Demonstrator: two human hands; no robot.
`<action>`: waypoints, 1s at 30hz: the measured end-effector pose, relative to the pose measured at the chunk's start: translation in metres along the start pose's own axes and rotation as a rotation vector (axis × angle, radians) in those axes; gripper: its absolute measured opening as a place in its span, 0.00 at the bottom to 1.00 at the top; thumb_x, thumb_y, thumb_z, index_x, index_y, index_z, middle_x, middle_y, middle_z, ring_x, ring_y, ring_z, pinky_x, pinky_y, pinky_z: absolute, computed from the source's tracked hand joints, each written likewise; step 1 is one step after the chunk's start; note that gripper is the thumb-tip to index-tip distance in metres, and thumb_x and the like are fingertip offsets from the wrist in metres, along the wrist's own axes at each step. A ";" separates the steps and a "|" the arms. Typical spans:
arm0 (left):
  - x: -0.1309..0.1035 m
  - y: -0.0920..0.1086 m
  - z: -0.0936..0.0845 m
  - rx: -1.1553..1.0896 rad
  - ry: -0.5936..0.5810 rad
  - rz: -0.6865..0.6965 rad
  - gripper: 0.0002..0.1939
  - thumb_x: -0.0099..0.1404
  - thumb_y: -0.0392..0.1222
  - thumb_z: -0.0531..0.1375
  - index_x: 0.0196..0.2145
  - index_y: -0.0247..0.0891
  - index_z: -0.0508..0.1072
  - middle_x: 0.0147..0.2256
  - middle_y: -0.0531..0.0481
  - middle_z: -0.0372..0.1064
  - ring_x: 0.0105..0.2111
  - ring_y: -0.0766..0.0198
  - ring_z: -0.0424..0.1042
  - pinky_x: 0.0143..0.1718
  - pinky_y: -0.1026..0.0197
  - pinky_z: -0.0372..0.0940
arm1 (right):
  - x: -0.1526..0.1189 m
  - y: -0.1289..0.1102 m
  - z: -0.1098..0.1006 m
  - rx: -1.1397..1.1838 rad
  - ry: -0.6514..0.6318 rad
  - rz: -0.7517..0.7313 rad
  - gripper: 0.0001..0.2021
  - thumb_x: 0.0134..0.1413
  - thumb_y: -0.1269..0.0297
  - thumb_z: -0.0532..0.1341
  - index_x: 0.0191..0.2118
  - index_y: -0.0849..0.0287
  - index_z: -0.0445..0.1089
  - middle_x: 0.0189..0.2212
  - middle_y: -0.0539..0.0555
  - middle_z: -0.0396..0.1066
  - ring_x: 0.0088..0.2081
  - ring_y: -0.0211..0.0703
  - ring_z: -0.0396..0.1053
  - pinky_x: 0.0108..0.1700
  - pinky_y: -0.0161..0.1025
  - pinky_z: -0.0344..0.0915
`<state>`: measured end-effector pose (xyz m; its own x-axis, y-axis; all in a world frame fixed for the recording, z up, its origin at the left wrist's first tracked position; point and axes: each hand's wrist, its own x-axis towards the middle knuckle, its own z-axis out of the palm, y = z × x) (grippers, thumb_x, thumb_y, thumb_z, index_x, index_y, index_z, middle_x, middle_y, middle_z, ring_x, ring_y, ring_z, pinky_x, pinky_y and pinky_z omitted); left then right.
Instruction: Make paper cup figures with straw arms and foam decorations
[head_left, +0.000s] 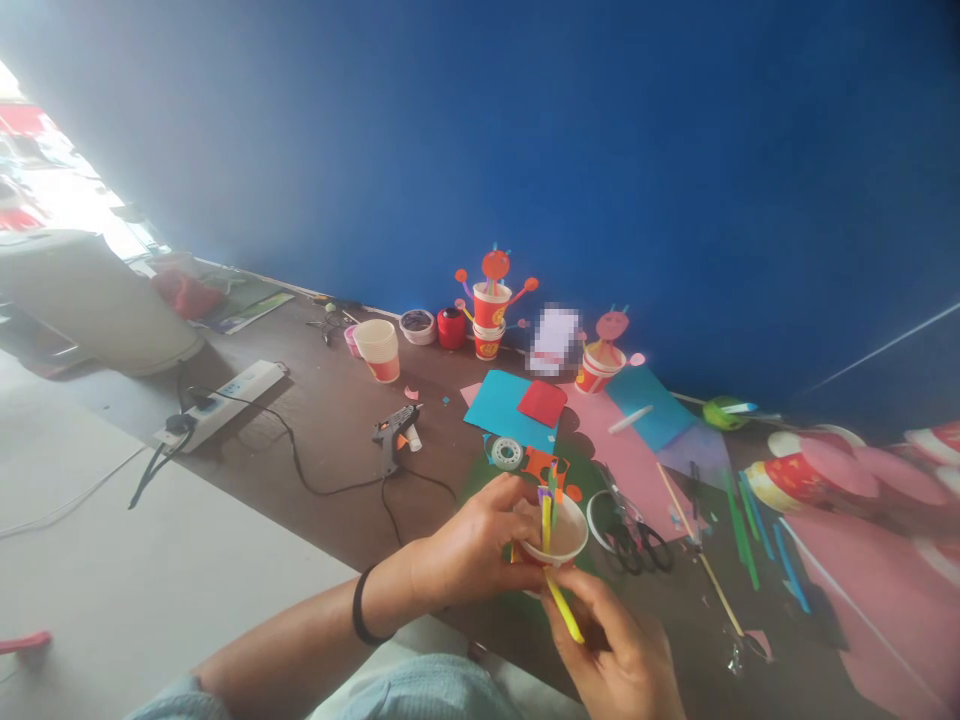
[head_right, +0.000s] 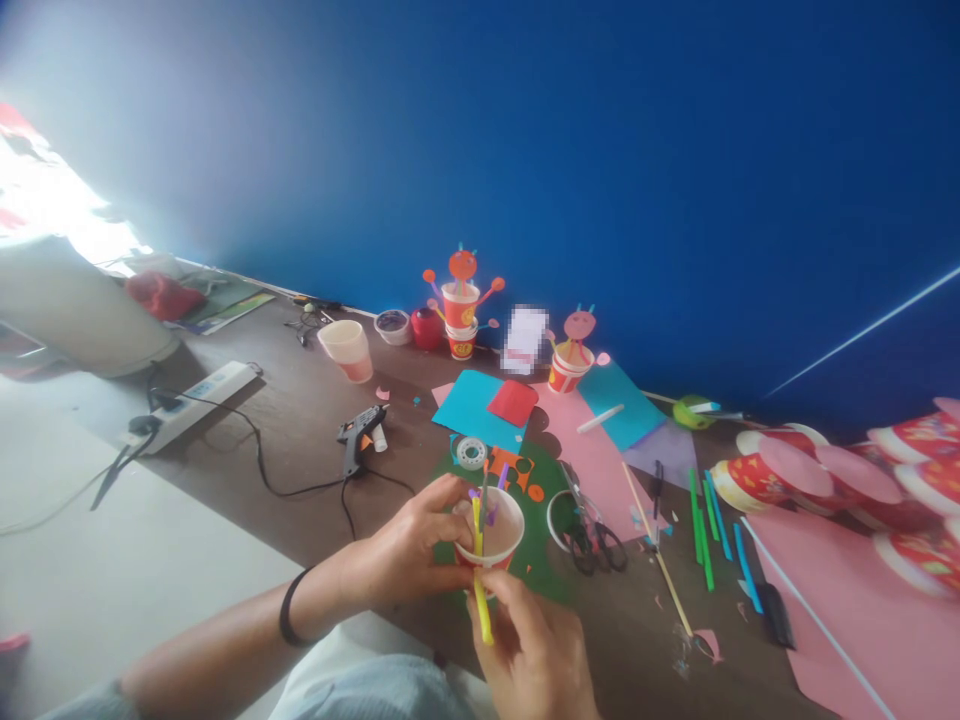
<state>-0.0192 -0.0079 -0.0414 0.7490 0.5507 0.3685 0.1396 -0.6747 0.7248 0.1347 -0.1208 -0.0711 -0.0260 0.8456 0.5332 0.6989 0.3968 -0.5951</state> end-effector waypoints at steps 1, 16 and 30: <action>0.000 0.000 -0.001 -0.018 -0.004 -0.003 0.11 0.53 0.45 0.66 0.30 0.34 0.76 0.38 0.43 0.66 0.39 0.60 0.66 0.41 0.61 0.65 | -0.002 0.000 0.000 0.043 0.001 0.072 0.09 0.55 0.67 0.59 0.43 0.58 0.66 0.15 0.43 0.65 0.14 0.32 0.63 0.21 0.28 0.61; 0.008 -0.018 -0.001 -0.084 0.010 0.132 0.12 0.53 0.46 0.66 0.31 0.35 0.73 0.44 0.42 0.64 0.44 0.57 0.67 0.44 0.57 0.66 | 0.017 0.000 -0.014 0.143 -0.066 0.264 0.08 0.58 0.63 0.55 0.42 0.56 0.67 0.24 0.50 0.74 0.24 0.37 0.73 0.28 0.28 0.67; -0.008 -0.017 0.022 0.148 0.398 0.263 0.12 0.56 0.39 0.64 0.38 0.39 0.67 0.31 0.51 0.65 0.30 0.67 0.67 0.30 0.65 0.65 | 0.032 -0.007 -0.011 0.149 0.062 0.452 0.12 0.57 0.55 0.56 0.35 0.57 0.71 0.19 0.51 0.71 0.22 0.40 0.71 0.27 0.29 0.66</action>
<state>-0.0133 -0.0122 -0.0698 0.4703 0.4779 0.7419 0.0915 -0.8625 0.4976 0.1368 -0.1009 -0.0432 0.3025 0.9243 0.2329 0.5204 0.0445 -0.8528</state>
